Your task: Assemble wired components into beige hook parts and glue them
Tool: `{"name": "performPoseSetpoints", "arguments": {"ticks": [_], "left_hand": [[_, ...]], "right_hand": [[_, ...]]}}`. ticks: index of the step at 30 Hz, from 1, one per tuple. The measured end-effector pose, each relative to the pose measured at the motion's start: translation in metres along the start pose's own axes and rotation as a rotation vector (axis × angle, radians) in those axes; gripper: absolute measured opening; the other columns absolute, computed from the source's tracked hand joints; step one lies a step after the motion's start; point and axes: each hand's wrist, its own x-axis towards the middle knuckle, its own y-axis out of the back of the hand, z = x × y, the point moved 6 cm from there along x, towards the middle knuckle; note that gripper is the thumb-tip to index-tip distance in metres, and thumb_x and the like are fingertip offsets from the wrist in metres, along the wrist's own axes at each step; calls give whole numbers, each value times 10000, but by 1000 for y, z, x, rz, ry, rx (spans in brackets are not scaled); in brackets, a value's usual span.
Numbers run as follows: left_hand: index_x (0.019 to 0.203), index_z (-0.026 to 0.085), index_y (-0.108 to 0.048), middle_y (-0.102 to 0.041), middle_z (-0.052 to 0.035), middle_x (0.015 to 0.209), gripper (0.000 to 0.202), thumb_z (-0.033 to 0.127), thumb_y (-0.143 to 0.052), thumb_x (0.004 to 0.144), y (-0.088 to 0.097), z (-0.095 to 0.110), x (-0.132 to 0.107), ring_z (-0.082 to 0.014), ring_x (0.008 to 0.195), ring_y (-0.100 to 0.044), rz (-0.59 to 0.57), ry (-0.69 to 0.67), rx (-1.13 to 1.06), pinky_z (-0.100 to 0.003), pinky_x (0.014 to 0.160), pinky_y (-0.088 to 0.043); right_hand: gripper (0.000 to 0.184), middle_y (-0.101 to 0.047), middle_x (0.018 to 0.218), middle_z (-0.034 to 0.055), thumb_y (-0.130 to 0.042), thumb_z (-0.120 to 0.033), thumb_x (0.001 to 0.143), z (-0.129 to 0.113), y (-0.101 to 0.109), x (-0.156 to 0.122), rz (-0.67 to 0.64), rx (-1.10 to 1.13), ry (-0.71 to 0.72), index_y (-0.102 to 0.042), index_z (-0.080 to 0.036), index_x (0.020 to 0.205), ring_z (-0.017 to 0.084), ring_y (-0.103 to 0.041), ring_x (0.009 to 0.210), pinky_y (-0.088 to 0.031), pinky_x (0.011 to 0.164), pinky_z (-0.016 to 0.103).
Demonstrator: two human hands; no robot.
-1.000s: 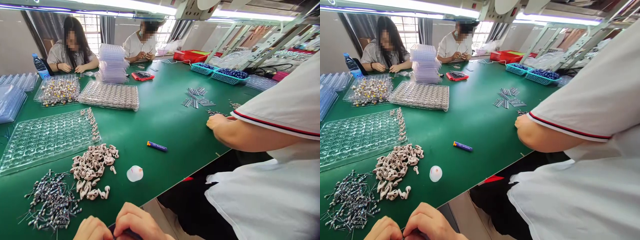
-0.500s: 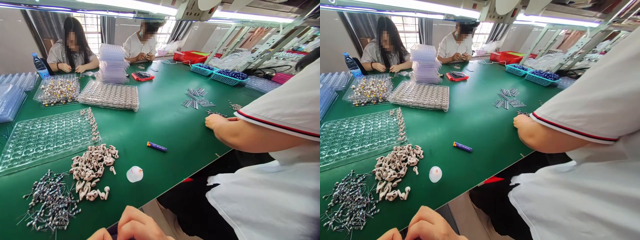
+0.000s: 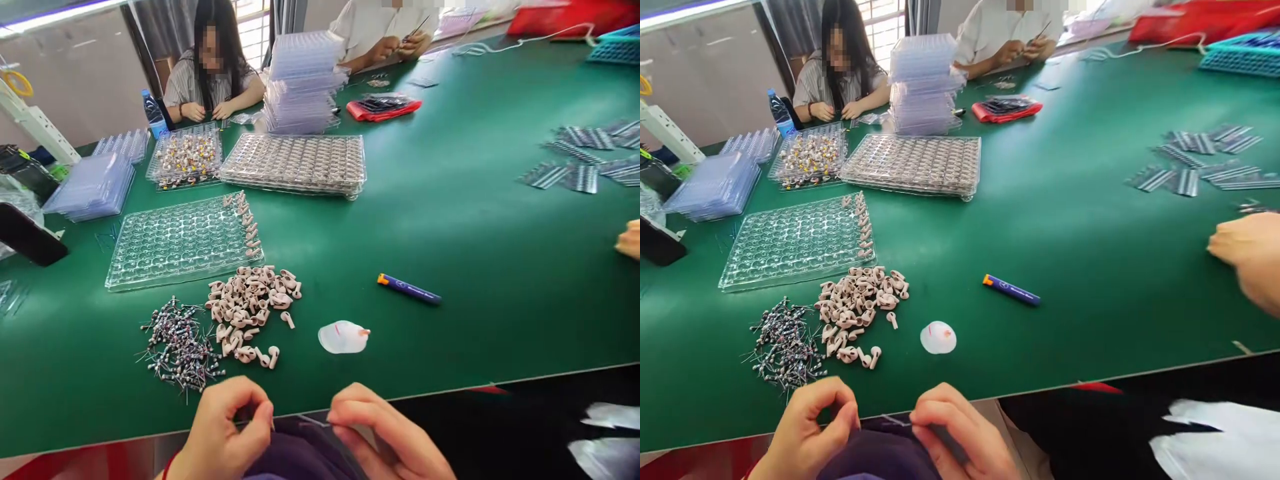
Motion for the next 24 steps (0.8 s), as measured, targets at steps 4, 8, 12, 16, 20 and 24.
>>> {"name": "performPoseSetpoints", "arguments": {"ticks": [4, 8, 12, 16, 20, 24], "left_hand": [[868, 205, -672, -671, -40, 813, 102, 261, -596, 907, 10, 29, 11, -205, 764, -584, 336, -383, 569, -331, 733, -416], [1010, 167, -670, -629, -75, 855, 187, 299, -570, 924, -4, 34, 28, -258, 779, -573, 388, -445, 912, -383, 710, -408], [934, 172, -676, -587, -53, 780, 206, 258, -489, 955, -9, 28, 44, -238, 697, -558, 369, -571, 982, -375, 668, -412], [1000, 208, -662, -642, -35, 821, 164, 285, -528, 948, -5, 19, 48, -204, 723, -622, 338, -718, 852, -325, 679, -470], [1038, 232, -668, -730, -25, 925, 157, 296, -619, 903, 7, 11, 40, -176, 793, -703, 346, -687, 591, -250, 762, -539], [990, 246, -703, -773, -3, 918, 189, 303, -719, 811, 25, -8, 30, -173, 753, -740, 431, -293, 172, -227, 769, -576]], "right_hand": [[143, -647, 798, 18, -560, -103, 904, 3, 9, 3, 82, -45, -16, -609, -231, 943, 137, -655, 711, -564, 639, 198], [168, -643, 800, 19, -537, -79, 895, -3, 9, 6, 111, -95, 2, -603, -224, 947, 128, -643, 720, -558, 654, 210], [114, -645, 801, 28, -544, -111, 888, 2, 12, 9, 127, -140, -9, -597, -206, 922, 130, -632, 733, -544, 666, 224], [132, -641, 818, 32, -558, -91, 872, 5, 16, 10, 143, -132, -15, -599, -203, 929, 126, -623, 736, -535, 670, 225], [141, -645, 803, 31, -571, -80, 863, 4, 15, 12, 174, -99, -7, -606, -204, 919, 129, -622, 718, -535, 650, 227], [155, -650, 780, 17, -618, -75, 842, -2, 10, 15, 197, -47, 26, -615, -215, 908, 122, -626, 680, -534, 623, 211]]}}
